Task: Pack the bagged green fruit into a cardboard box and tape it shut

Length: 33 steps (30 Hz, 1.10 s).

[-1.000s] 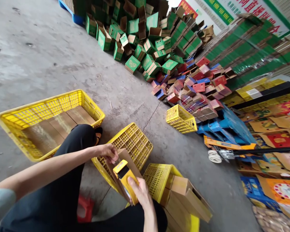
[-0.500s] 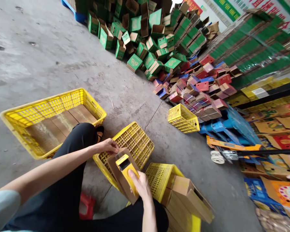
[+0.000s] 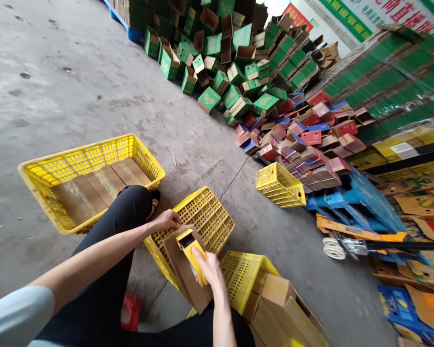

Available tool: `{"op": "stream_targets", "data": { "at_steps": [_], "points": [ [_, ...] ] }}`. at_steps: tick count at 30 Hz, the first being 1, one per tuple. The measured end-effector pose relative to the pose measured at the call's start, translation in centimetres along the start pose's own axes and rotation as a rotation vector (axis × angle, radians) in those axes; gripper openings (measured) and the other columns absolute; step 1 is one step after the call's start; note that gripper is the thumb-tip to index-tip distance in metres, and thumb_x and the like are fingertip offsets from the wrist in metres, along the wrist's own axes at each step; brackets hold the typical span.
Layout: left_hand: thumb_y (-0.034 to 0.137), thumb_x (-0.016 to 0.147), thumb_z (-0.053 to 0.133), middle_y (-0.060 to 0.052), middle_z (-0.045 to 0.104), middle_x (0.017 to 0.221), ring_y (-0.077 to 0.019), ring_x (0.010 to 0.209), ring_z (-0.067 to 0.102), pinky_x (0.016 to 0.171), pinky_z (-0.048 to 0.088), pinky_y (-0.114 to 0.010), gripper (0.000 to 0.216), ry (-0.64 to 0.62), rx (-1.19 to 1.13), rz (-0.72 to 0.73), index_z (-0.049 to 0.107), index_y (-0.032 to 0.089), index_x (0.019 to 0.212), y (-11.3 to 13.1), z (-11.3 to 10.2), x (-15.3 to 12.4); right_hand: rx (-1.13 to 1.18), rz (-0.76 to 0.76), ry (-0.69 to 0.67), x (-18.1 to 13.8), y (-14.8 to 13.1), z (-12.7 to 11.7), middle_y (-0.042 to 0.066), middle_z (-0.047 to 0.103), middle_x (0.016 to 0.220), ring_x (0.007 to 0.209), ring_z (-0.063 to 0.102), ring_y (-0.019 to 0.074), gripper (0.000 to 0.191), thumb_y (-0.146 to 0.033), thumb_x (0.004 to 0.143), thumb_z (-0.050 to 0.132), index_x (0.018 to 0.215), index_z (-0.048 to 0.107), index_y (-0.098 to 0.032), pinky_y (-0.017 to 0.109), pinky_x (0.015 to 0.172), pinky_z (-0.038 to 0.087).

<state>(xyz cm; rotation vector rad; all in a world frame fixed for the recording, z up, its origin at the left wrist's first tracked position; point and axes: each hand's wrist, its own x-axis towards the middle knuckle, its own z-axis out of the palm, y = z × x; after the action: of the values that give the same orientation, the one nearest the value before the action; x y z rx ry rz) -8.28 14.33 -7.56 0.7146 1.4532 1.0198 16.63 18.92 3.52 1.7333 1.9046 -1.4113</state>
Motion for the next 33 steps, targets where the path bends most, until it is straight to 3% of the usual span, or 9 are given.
{"op": "stream_targets", "data": {
  "at_steps": [6, 13, 19, 22, 24, 28, 33],
  "points": [
    [0.012, 0.068, 0.077, 0.001, 0.068, 0.059, -0.0183, 0.067, 0.069, 0.063, 0.050, -0.024, 0.008, 0.072, 0.062, -0.006, 0.077, 0.014, 0.076, -1.3, 0.8, 0.9, -0.035, 0.056, 0.046, 1.3, 0.4, 0.6, -0.002, 0.061, 0.046, 0.044, 0.066, 0.0197, 0.054, -0.073, 0.080, 0.072, 0.074, 0.061, -0.020, 0.024, 0.041, 0.049],
    [0.020, 0.078, 0.077, 0.003, 0.067, 0.063, -0.0155, 0.067, 0.066, 0.062, 0.050, -0.022, 0.009, -0.008, 0.083, -0.023, 0.076, 0.015, 0.085, -3.0, 1.6, 1.3, -0.080, 0.088, 0.047, 1.8, -0.2, 0.6, -0.001, 0.060, 0.046, 0.045, 0.066, 0.0192, 0.046, -0.063, 0.085, 0.072, 0.072, 0.061, -0.020, 0.023, 0.041, 0.050],
    [0.034, 0.096, 0.072, -0.001, 0.071, 0.091, -0.0155, 0.078, 0.068, 0.070, 0.058, -0.029, 0.020, -0.048, 0.145, -0.051, 0.070, 0.014, 0.102, -3.4, 2.3, 1.0, -0.063, 0.114, 0.043, 1.6, -0.6, 0.7, -0.001, 0.060, 0.046, 0.045, 0.066, 0.0188, 0.045, -0.062, 0.086, 0.073, 0.074, 0.062, -0.020, 0.023, 0.042, 0.051],
    [0.022, 0.088, 0.076, -0.001, 0.071, 0.087, -0.0181, 0.083, 0.069, 0.074, 0.056, -0.029, 0.012, -0.016, 0.182, -0.030, 0.072, 0.014, 0.096, -3.1, 2.5, 1.1, -0.064, 0.116, 0.053, 1.6, -0.6, 0.7, -0.001, 0.060, 0.046, 0.044, 0.066, 0.0187, 0.046, -0.063, 0.086, 0.073, 0.074, 0.061, -0.020, 0.023, 0.042, 0.051],
    [0.014, 0.078, 0.078, 0.000, 0.072, 0.087, -0.0209, 0.090, 0.069, 0.077, 0.053, -0.027, 0.023, 0.034, 0.205, -0.012, 0.072, 0.016, 0.100, -3.0, 2.5, 1.0, -0.062, 0.113, 0.063, 1.6, -0.5, 0.8, -0.001, 0.060, 0.047, 0.044, 0.066, 0.0187, 0.047, -0.064, 0.085, 0.073, 0.074, 0.061, -0.020, 0.023, 0.042, 0.051],
    [0.007, 0.068, 0.079, -0.010, 0.071, 0.117, -0.0299, 0.118, 0.063, 0.091, 0.051, -0.029, 0.055, 0.135, 0.235, 0.017, 0.066, 0.015, 0.121, -3.3, 2.5, 0.4, -0.074, 0.089, 0.072, 1.7, -0.1, 0.8, -0.003, 0.058, 0.047, 0.046, 0.067, 0.0192, 0.046, -0.064, 0.084, 0.073, 0.075, 0.061, -0.021, 0.023, 0.041, 0.050],
    [0.004, 0.068, 0.074, -0.015, 0.061, 0.136, -0.0348, 0.127, 0.057, 0.104, 0.047, -0.039, 0.054, 0.198, 0.218, -0.002, 0.064, 0.016, 0.120, -3.8, 2.2, -0.5, -0.065, 0.051, 0.085, 1.7, 0.3, 0.9, -0.002, 0.059, 0.049, 0.045, 0.066, 0.0193, 0.044, -0.063, 0.083, 0.069, 0.074, 0.062, -0.021, 0.025, 0.042, 0.052]
  ]
}}
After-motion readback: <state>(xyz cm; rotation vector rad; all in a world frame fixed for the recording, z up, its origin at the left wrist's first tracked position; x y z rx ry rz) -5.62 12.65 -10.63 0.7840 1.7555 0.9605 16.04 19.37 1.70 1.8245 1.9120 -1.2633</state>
